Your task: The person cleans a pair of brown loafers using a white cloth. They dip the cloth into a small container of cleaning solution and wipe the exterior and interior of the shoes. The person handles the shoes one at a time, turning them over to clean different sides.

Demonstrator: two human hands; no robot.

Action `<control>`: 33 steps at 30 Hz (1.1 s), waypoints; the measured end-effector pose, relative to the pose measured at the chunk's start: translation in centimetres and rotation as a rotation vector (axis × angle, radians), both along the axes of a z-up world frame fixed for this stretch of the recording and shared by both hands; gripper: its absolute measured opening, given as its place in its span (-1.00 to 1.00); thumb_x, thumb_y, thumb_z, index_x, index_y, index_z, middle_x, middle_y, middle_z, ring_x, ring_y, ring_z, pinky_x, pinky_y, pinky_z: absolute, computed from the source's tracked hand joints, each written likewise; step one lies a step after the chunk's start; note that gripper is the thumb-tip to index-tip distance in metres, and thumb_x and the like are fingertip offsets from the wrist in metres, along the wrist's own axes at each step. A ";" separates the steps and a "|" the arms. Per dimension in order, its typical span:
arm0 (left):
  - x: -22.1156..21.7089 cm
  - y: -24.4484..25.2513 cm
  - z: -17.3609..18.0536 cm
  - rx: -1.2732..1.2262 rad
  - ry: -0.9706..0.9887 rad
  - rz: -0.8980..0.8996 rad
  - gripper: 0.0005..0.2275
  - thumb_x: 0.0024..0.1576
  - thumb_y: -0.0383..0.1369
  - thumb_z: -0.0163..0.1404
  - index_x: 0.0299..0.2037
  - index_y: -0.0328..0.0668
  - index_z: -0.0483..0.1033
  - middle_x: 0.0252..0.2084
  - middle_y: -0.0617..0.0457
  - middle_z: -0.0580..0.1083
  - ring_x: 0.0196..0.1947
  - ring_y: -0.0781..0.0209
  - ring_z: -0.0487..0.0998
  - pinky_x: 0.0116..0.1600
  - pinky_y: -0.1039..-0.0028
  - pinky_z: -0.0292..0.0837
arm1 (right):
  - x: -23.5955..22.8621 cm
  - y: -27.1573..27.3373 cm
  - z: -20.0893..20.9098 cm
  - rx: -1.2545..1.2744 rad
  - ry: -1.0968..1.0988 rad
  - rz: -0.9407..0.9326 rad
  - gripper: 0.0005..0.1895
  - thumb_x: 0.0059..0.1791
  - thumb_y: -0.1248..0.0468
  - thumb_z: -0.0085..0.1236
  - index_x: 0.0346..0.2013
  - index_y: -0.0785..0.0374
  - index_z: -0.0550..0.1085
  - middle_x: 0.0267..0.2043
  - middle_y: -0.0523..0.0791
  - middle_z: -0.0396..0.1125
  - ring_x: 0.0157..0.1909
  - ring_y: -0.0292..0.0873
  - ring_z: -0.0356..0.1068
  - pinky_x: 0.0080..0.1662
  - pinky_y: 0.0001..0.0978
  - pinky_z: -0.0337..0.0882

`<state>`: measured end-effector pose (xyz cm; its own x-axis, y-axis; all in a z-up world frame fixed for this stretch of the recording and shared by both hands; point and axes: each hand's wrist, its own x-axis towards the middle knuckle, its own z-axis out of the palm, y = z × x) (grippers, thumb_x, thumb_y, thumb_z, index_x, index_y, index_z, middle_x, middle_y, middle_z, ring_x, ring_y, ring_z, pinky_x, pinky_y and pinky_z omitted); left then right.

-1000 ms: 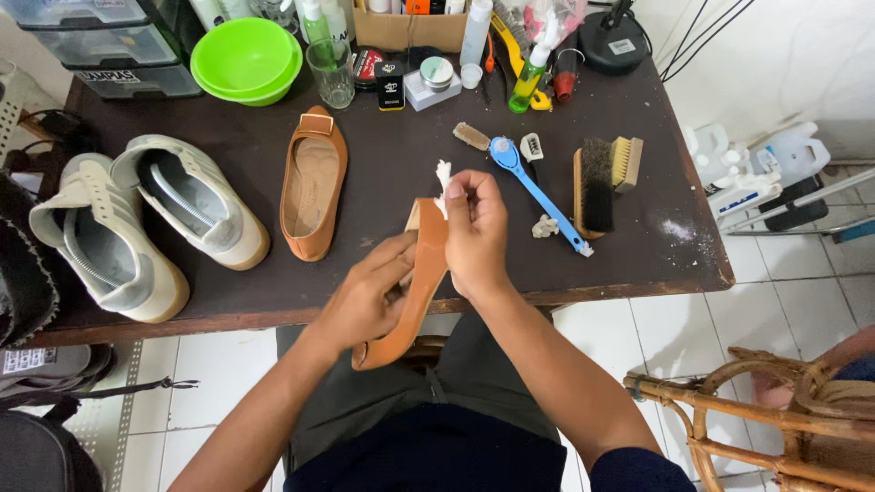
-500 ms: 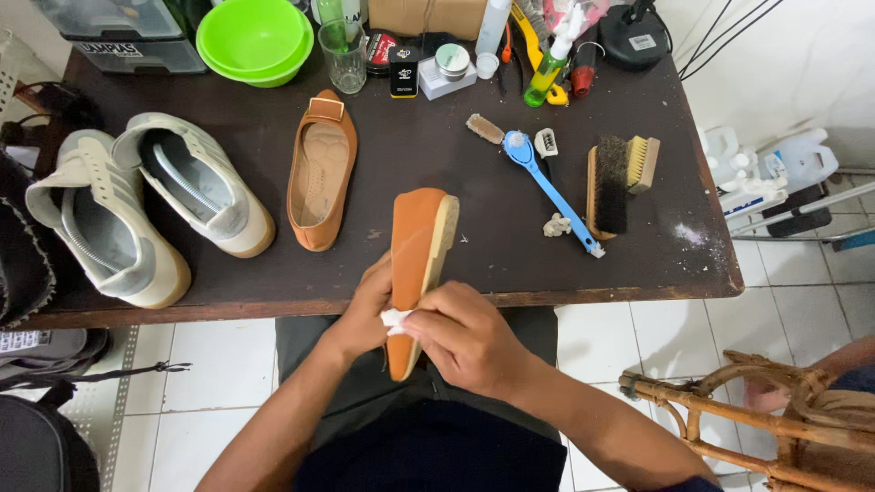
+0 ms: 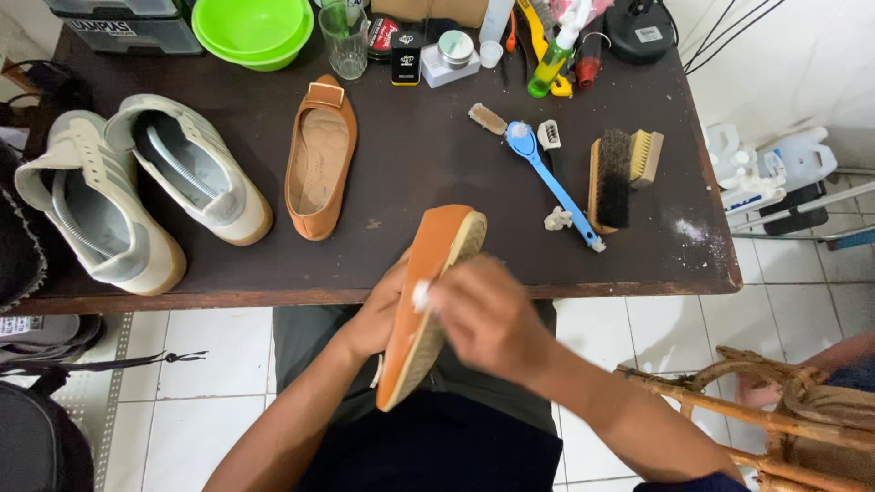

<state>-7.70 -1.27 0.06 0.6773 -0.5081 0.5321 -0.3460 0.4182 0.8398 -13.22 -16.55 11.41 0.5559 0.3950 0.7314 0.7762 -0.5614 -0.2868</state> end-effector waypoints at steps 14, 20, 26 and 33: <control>-0.4 -0.5 2.9 0.080 0.050 -0.016 -0.55 0.31 0.00 -0.29 0.15 -0.15 0.44 0.22 -0.10 0.36 0.32 -0.11 0.21 0.41 -0.12 0.00 | 0.5 -0.2 -0.8 -0.051 -0.043 0.036 -0.77 0.12 0.30 -0.04 -0.34 0.12 0.57 -0.33 -0.16 0.25 -0.34 -0.09 0.25 -0.24 -0.21 0.21; -0.5 0.3 4.3 0.115 0.057 -0.026 -0.52 0.33 0.00 -0.34 0.23 -0.18 0.37 0.24 -0.13 0.31 0.32 -0.08 0.20 0.42 -0.08 -0.01 | -0.7 0.9 -0.5 -0.015 -0.050 0.018 -0.76 0.10 0.32 0.00 -0.42 0.16 0.55 -0.39 -0.12 0.28 -0.39 -0.02 0.22 -0.26 -0.18 0.18; -1.7 0.9 5.3 0.144 0.071 -0.046 -0.48 0.35 0.00 -0.39 0.32 -0.21 0.30 0.26 -0.17 0.27 0.32 -0.06 0.18 0.43 -0.03 -0.02 | 0.6 -0.7 -1.1 0.013 -0.099 -0.089 -0.81 0.06 0.28 0.07 -0.43 0.21 0.53 -0.43 -0.12 0.25 -0.44 -0.03 0.24 -0.32 -0.21 0.21; -2.3 1.4 6.6 0.168 0.078 -0.062 -0.43 0.37 0.00 -0.45 0.42 -0.24 0.21 0.29 -0.21 0.21 0.32 -0.03 0.16 0.44 0.02 -0.03 | 2.1 -2.9 -0.3 0.104 -0.029 -0.148 -0.82 0.08 0.35 0.05 -0.38 0.26 0.55 -0.44 -0.10 0.30 -0.42 -0.12 0.25 -0.28 -0.30 0.23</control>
<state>-10.01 0.15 6.69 0.6782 -0.6270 0.3833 -0.2549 0.2885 0.9229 -11.08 -19.43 11.16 0.5800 0.2324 0.7807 0.6964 -0.6386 -0.3273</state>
